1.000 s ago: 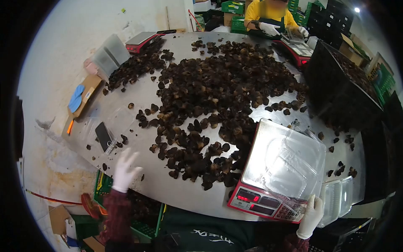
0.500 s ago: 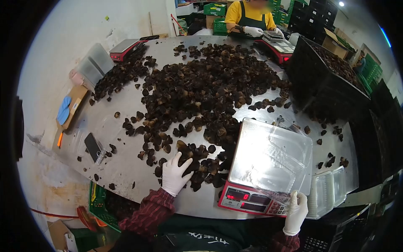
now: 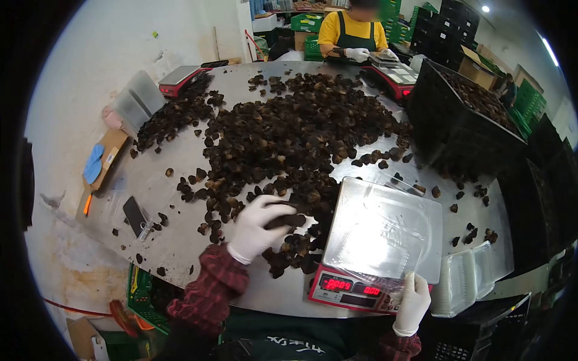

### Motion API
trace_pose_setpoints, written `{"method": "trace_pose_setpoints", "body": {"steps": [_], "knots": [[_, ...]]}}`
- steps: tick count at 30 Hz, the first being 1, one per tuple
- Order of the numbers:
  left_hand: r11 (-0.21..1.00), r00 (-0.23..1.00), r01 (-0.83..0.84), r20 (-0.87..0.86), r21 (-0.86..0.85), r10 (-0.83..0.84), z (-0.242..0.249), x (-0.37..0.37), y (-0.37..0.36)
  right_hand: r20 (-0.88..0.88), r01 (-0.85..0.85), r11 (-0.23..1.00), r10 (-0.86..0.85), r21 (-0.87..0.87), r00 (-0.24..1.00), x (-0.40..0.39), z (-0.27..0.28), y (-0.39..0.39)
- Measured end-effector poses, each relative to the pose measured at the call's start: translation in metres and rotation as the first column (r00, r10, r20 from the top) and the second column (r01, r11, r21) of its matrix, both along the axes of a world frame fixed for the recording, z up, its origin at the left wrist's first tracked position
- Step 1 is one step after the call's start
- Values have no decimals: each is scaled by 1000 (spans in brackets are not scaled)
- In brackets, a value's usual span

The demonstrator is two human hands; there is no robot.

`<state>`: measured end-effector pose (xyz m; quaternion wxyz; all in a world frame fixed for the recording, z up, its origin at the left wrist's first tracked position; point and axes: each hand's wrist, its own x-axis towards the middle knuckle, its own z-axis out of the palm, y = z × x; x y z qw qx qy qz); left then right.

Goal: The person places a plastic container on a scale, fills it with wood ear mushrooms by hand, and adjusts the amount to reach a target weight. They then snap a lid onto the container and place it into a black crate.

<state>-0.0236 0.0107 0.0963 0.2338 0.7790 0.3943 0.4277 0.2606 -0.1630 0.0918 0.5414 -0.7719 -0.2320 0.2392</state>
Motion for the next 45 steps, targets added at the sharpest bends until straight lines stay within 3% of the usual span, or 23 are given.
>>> {"method": "trace_pose_setpoints", "body": {"steps": [3,4,5,6,8,10,12,13,15,17,19,23,25,26,27,28,29,31,33,35,41,45], "knots": [[946,941,288,-229,147,-251,38,58,-15,61,-59,997,56,47,997,-15,2,8],[902,901,371,-322,220,-292,33,80,-18,-56,-71,997,70,-9,996,-18,9,9],[872,860,424,-411,245,-302,29,100,-24,-59,-82,997,81,-9,995,-21,9,12],[876,804,454,-499,163,-323,21,119,-28,-43,-77,997,77,4,996,-24,8,15],[898,781,432,-533,85,-325,13,137,-36,-24,-76,997,76,18,997,-23,1,19],[903,796,423,-506,72,-332,8,142,-37,137,-113,984,94,137,986,-12,-12,20],[863,936,347,-192,367,-295,15,137,-40,106,-129,989,121,72,987,-8,-1,19],[869,949,315,-108,382,-297,22,126,-38,70,-148,989,147,12,987,-6,2,17],[945,933,314,-214,91,-290,35,88,-25,106,-152,988,150,13,983,3,-10,14],[945,971,45,-236,325,34,-15,52,-3,42,-110,993,108,37,993,3,-8,12],[988,874,-64,-470,137,122,-52,15,11,58,-92,995,90,30,994,12,-13,9],[985,813,-14,-571,172,112,-95,-9,20,24,-61,996,60,58,998,12,-10,8],[999,822,-31,-569,11,31,-127,-13,33,7,-64,996,64,59,998,7,-2,7],[997,898,-25,-437,72,55,-122,-15,35,19,-59,996,58,61,998,5,1,6],[997,900,-20,-433,71,49,-119,-16,33,30,-53,997,51,62,998,4,3,4],[972,993,-32,-121,-232,4,-115,-16,31,34,-48,997,46,61,998,6,0,2],[862,978,55,201,-504,55,-106,-16,29,41,-34,997,31,70,999,10,-4,1],[859,980,81,196,-505,22,-112,-23,30,48,-19,997,16,76,999,13,-7,-3],[616,885,282,448,-736,130,-85,-25,14,38,-30,998,28,54,999,14,-5,-3],[573,878,313,460,-757,129,-76,-26,6,43,-36,998,34,58,998,12,-5,-3],[640,876,302,470,-707,105,-69,-56,-17,48,-37,999,35,31,998,10,1,-5],[717,910,43,324,-696,260,-17,-132,-56,34,17,999,-19,52,999,23,-6,-10]]}}
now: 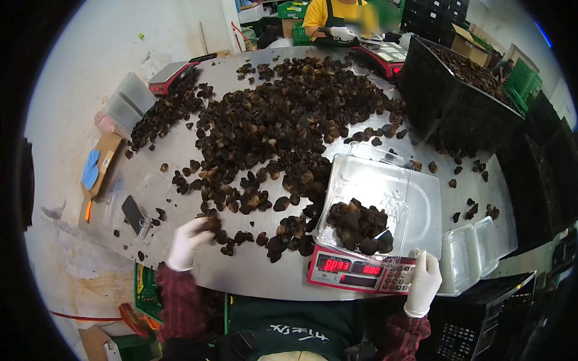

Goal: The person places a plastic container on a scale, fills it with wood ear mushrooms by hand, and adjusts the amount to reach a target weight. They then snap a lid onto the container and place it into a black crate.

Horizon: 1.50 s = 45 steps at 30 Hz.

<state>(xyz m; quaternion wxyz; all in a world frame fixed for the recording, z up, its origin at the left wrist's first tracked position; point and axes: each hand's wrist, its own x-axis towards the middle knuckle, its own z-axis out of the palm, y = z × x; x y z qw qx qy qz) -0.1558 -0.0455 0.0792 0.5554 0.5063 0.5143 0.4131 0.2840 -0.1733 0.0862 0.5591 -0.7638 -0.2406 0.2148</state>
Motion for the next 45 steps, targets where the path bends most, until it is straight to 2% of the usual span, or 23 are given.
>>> {"method": "trace_pose_setpoints", "body": {"steps": [3,5,6,7,8,10,12,14,16,19,22,24,26,28,32,35,36,39,40,41,43,44,45], "knots": [[984,965,-172,-191,51,179,20,-89,-43,28,-10,1000,10,-1,1000,9,-3,-3],[962,869,-233,-474,-142,141,17,-161,-72,70,-12,1000,11,12,997,17,-9,-3],[985,706,-169,-694,29,142,16,-174,-84,115,-3,999,-1,37,993,17,-10,1],[978,310,-202,-943,55,117,11,-183,-94,97,6,999,-10,40,995,15,-8,4],[971,-150,-222,-987,87,54,21,-166,-98,80,16,999,-19,43,997,13,-6,6],[966,26,-166,-978,199,206,-2,-154,-89,46,-7,999,4,50,999,12,-6,9],[938,441,-64,-833,341,333,-29,-100,-70,19,-13,998,12,57,1000,11,-7,8],[902,567,95,-768,421,298,-52,-29,-55,44,-48,998,47,35,998,9,-6,7],[818,563,296,-782,493,267,-69,21,-37,48,-9,1000,7,29,999,2,-2,7],[824,693,202,-672,529,261,-134,43,0,81,31,999,-34,38,996,4,-1,1],[787,815,89,-499,611,296,-107,61,38,162,35,996,-47,76,986,6,-3,-5],[746,742,174,-583,643,330,-87,70,62,43,-7,999,9,-45,999,8,0,-10],[748,596,305,-731,589,333,-84,80,79,317,-52,997,29,64,948,17,-31,-7],[732,394,458,-854,504,341,-91,90,86,34,-39,999,40,-33,999,-13,8,3],[719,455,477,-842,505,290,-120,91,105,169,-197,979,203,-49,965,-15,-7,10],[792,784,203,-580,575,221,-124,92,129,40,-238,966,243,-104,969,-18,-4,18],[766,788,159,-547,623,281,-113,98,135,7,-246,962,248,-119,969,-22,6,20],[848,942,117,-327,517,69,-58,136,126,145,-239,968,248,-78,958,-19,-2,24],[711,943,214,-332,670,30,-16,160,108,147,-254,965,262,-72,954,-19,-1,24],[809,957,247,-265,532,-118,22,182,86,155,-226,969,240,-100,958,-20,1,26],[411,926,365,-371,835,-69,39,217,72,306,-242,966,257,-85,917,-18,-5,31],[373,881,463,-462,804,-99,42,235,62,4,-238,963,241,-123,971,-22,6,35],[289,746,665,-607,688,-272,35,251,61,-11,-238,968,238,-83,971,-26,8,35]]}}
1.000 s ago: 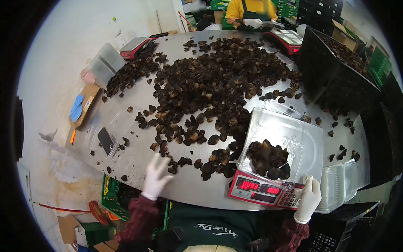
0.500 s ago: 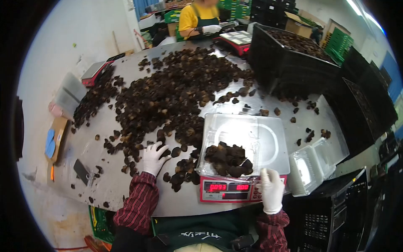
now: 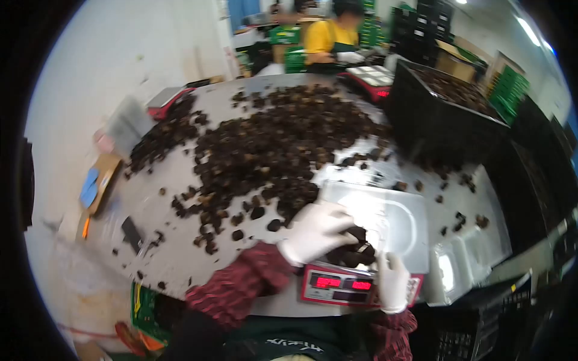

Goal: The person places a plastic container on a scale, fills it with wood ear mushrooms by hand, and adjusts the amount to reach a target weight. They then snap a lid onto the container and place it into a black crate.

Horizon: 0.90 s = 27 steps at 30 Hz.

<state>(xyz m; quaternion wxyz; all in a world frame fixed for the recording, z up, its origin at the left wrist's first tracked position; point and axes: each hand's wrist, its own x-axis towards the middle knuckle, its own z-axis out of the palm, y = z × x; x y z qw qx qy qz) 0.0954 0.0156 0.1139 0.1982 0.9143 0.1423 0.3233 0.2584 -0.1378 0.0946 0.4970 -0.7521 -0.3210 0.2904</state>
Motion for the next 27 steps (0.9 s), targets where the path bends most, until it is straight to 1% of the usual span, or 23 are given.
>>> {"method": "trace_pose_setpoints", "body": {"steps": [1,2,3,5,6,7,8,9,11,12,13,14,15,16,17,19,21,22,23,24,25,26,27], "knots": [[988,962,-112,-238,108,135,7,9,-18,37,3,1000,-4,11,999,0,-1,2],[996,969,-54,-246,-69,36,-9,20,-22,31,-1,1000,0,19,1000,-1,2,2],[998,949,-40,-316,-56,20,-6,20,-25,28,4,1000,-5,30,1000,1,3,3],[979,989,-21,-151,-202,-10,-10,20,-24,479,-135,979,44,156,877,21,-24,6],[978,988,-34,-152,-205,3,-11,16,-23,381,-100,991,57,93,923,22,-23,4],[990,999,-30,-46,-140,24,-12,11,-22,380,-112,989,69,92,922,22,-20,2],[997,997,-33,61,-71,38,-12,6,-20,281,-87,995,72,40,957,15,-8,2],[997,997,-45,59,-70,49,-8,-5,-16,179,-66,998,68,-15,981,11,0,1],[993,984,-118,137,-9,118,1,-42,1,162,-60,998,63,-23,985,9,0,2],[966,962,-257,108,30,253,-2,-63,10,176,-32,999,24,44,984,15,-11,0],[919,921,-387,85,72,381,-14,-86,24,188,-3,994,-18,111,982,23,-25,-2],[871,882,-472,87,139,464,-43,-116,45,309,-22,985,-31,170,951,39,-47,-5],[762,765,-641,-12,87,644,-49,-145,56,308,-16,986,-36,166,951,35,-38,-8],[652,675,-734,-97,-188,732,-61,-174,68,166,45,992,-65,118,984,27,-20,-10],[521,515,-853,-110,26,850,-74,-202,75,22,103,993,-104,63,994,23,-10,-13],[268,289,-905,15,331,957,-111,-246,81,43,123,990,-126,70,991,28,-16,-16],[458,450,-886,-100,77,888,-147,-282,86,96,115,987,-126,110,987,26,-14,-17],[475,470,-880,-158,-4,869,-146,-284,83,104,126,986,-137,106,985,24,-14,-17],[487,493,-869,-215,-83,843,-139,-281,78,31,140,987,-143,82,989,21,-8,-18],[510,535,-844,-230,-164,813,-131,-274,70,106,125,988,-134,92,985,26,-17,-18],[564,574,-819,-158,-106,804,-130,-270,64,181,114,989,-130,97,975,33,-27,-21],[582,599,-799,-116,-150,792,-129,-266,59,217,115,990,-130,80,968,28,-18,-22],[600,621,-776,-70,-196,781,-127,-260,55,74,163,986,-165,25,984,15,4,-20]]}}
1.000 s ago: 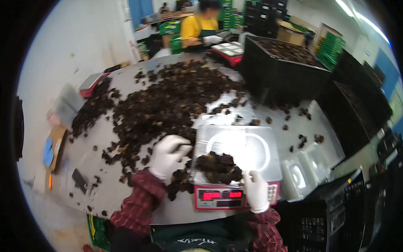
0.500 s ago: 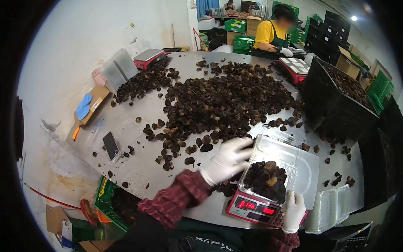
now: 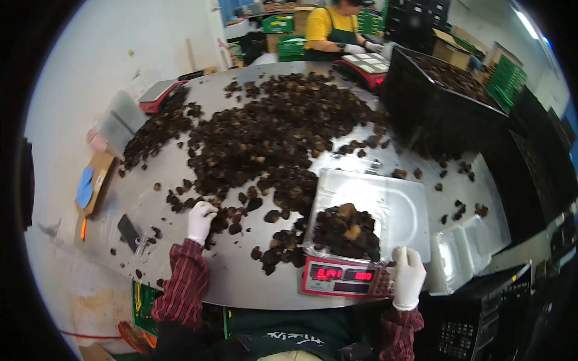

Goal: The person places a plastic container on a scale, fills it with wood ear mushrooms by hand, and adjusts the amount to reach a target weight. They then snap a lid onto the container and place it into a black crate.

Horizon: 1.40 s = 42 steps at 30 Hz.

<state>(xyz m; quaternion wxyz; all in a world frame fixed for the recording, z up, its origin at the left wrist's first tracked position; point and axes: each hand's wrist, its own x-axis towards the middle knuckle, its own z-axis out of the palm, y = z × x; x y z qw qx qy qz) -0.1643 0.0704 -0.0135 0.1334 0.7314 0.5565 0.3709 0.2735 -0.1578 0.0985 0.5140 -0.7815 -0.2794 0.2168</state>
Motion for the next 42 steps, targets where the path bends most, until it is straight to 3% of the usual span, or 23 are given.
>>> {"method": "trace_pose_setpoints", "body": {"steps": [4,6,12,14,16,18,19,20,22,24,26,28,29,31,33,34,35,36,38,40,42], "knots": [[997,988,53,140,57,-60,29,37,-9,79,2,1000,-4,30,997,18,-29,-5],[981,943,165,273,103,-188,51,69,-14,-31,7,1000,-7,-2,999,6,-6,-4],[935,830,311,430,171,-355,105,156,-38,-63,10,999,-8,38,998,6,-12,-8],[897,798,367,413,246,-439,130,193,-58,-42,6,999,-3,53,999,8,-16,-8],[799,778,455,262,393,-572,140,231,-70,-13,-3,999,3,53,1000,8,-21,-7],[720,681,621,241,310,-692,125,268,-81,46,-28,997,25,67,999,8,-26,-1],[631,641,728,59,268,-765,120,282,-81,67,-31,999,29,22,997,7,-24,1],[541,566,819,-119,193,-816,116,294,-80,260,-117,993,108,22,960,2,-15,1],[492,574,802,-206,340,-793,101,307,-84,89,-107,992,101,73,991,-9,-3,6],[555,646,725,-123,408,-754,127,294,-92,-30,-87,995,89,42,996,-6,-7,2],[640,692,680,-23,359,-722,142,269,-87,73,-102,990,96,94,993,3,-19,-1],[733,794,564,-5,380,-608,134,235,-70,45,-90,985,85,148,995,3,-21,-2],[841,896,443,-134,311,-423,127,213,-66,-2,-53,991,53,123,999,3,-17,-4],[944,936,269,-285,193,-208,87,160,-52,-58,-15,998,19,68,998,3,-14,-6],[998,904,-5,-426,-64,-23,54,110,-59,-57,-7,996,12,89,998,4,-16,-6],[999,864,-27,-503,-39,4,32,87,-60,-50,-6,994,12,110,999,5,-15,-6],[997,918,31,-393,-77,-59,6,69,-60,-82,15,996,-8,83,997,1,-9,-4],[997,931,72,-359,6,-65,-12,59,-64,-101,15,997,-8,74,995,2,-11,-3],[997,968,79,-243,26,-70,-11,55,-68,-91,1,996,7,90,996,2,-12,-1],[998,1000,27,-7,-61,-28,-7,53,-60,-78,-1,996,8,91,997,1,-10,-1],[994,995,74,77,-86,-67,-5,54,-46,-103,21,988,-6,151,995,-1,-13,-1]]}}
